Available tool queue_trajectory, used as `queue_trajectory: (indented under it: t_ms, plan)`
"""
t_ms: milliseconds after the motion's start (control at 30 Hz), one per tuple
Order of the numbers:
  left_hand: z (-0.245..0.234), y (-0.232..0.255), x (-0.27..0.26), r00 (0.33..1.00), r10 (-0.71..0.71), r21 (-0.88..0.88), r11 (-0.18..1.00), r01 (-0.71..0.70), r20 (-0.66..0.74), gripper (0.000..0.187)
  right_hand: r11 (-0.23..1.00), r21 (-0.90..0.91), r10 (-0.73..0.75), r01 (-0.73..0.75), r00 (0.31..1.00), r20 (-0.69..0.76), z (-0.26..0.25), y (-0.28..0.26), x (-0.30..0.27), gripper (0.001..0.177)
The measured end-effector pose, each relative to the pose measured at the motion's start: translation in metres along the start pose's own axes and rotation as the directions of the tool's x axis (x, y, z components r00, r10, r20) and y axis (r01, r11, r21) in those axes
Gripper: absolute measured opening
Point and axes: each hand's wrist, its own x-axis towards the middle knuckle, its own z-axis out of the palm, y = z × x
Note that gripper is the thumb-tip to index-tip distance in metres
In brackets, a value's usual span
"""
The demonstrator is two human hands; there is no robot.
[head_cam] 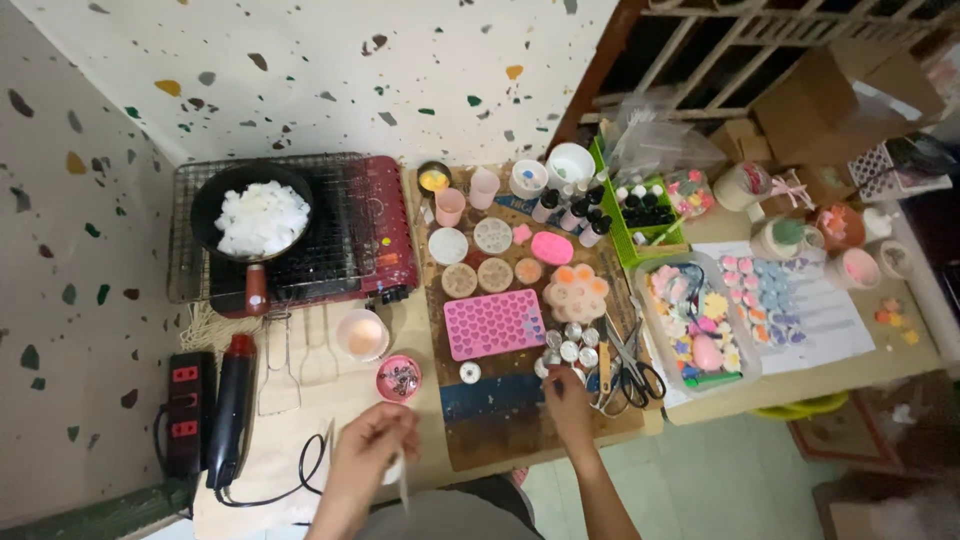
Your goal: Preparing a candle mold by inserting a wick.
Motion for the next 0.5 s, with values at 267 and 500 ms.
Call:
queue_trajectory:
  t_ms: [267, 500]
  plan:
    - [0.071, 0.091, -0.016, 0.960, 0.115, 0.031, 0.991, -0.127, 0.256, 0.078, 0.967, 0.224, -0.206, 0.122, 0.891, 0.404, -0.113, -0.322, 0.009, 0.006]
    - [0.063, 0.096, -0.018, 0.879, 0.293, -0.044, 0.953, -0.299, 0.375, 0.059, 0.965, 0.227, -0.242, 0.134, 0.792, 0.560, -0.123, -0.356, 0.002, 0.006]
